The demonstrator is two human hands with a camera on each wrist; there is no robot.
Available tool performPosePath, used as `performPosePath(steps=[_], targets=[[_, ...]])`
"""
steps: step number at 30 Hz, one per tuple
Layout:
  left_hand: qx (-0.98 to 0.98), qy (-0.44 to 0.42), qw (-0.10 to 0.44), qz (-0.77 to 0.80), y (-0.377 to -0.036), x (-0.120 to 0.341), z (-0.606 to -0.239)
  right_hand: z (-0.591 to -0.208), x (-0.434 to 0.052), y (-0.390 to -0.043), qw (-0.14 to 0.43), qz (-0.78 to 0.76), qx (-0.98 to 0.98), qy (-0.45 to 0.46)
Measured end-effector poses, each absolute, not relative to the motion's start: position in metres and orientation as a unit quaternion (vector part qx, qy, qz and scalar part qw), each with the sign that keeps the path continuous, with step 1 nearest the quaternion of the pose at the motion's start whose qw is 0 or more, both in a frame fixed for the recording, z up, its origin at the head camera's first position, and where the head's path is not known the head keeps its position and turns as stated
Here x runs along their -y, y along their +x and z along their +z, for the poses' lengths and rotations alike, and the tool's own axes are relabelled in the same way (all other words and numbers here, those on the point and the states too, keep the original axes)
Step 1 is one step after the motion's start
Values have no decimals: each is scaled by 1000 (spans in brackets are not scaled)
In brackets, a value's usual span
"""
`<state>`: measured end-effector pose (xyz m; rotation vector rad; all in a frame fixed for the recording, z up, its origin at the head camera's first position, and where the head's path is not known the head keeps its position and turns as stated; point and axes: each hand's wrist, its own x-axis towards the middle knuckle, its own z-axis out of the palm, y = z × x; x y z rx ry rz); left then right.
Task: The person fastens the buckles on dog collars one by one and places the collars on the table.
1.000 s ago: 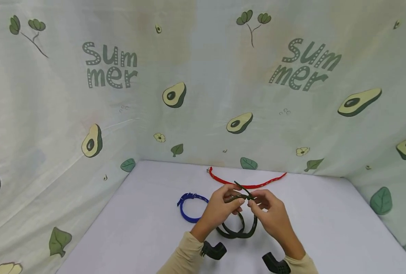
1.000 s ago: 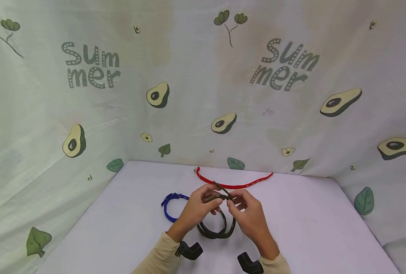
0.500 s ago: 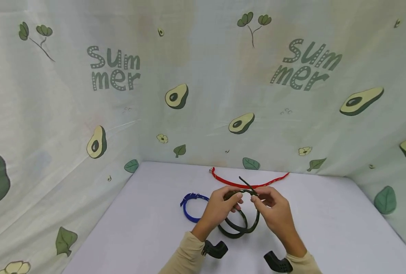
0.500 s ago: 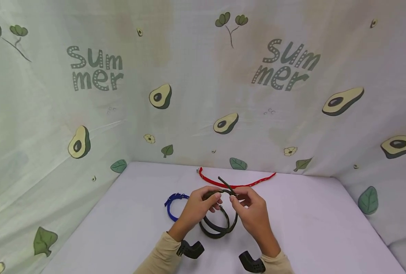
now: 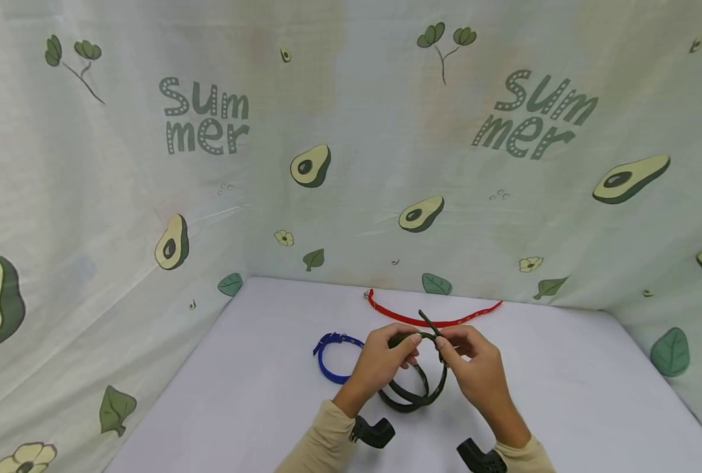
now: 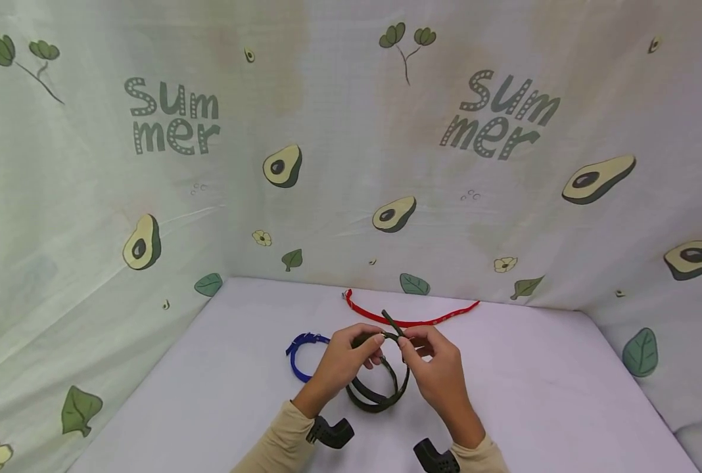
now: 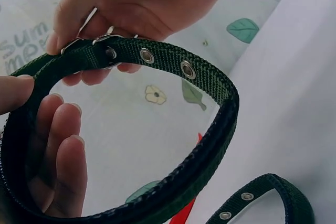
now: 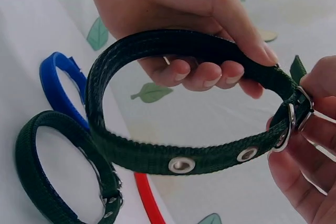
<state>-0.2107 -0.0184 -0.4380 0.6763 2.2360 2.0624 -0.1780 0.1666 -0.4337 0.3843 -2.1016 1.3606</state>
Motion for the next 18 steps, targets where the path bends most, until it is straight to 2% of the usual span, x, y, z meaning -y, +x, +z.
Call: performPosePath(steps=[10, 18], targets=[[-719, 230, 3, 656, -213, 15, -442, -433, -176, -177, 283, 492, 796, 208], [-729, 250, 6, 638, -210, 20, -441, -433, -173, -170, 264, 509, 795, 197]])
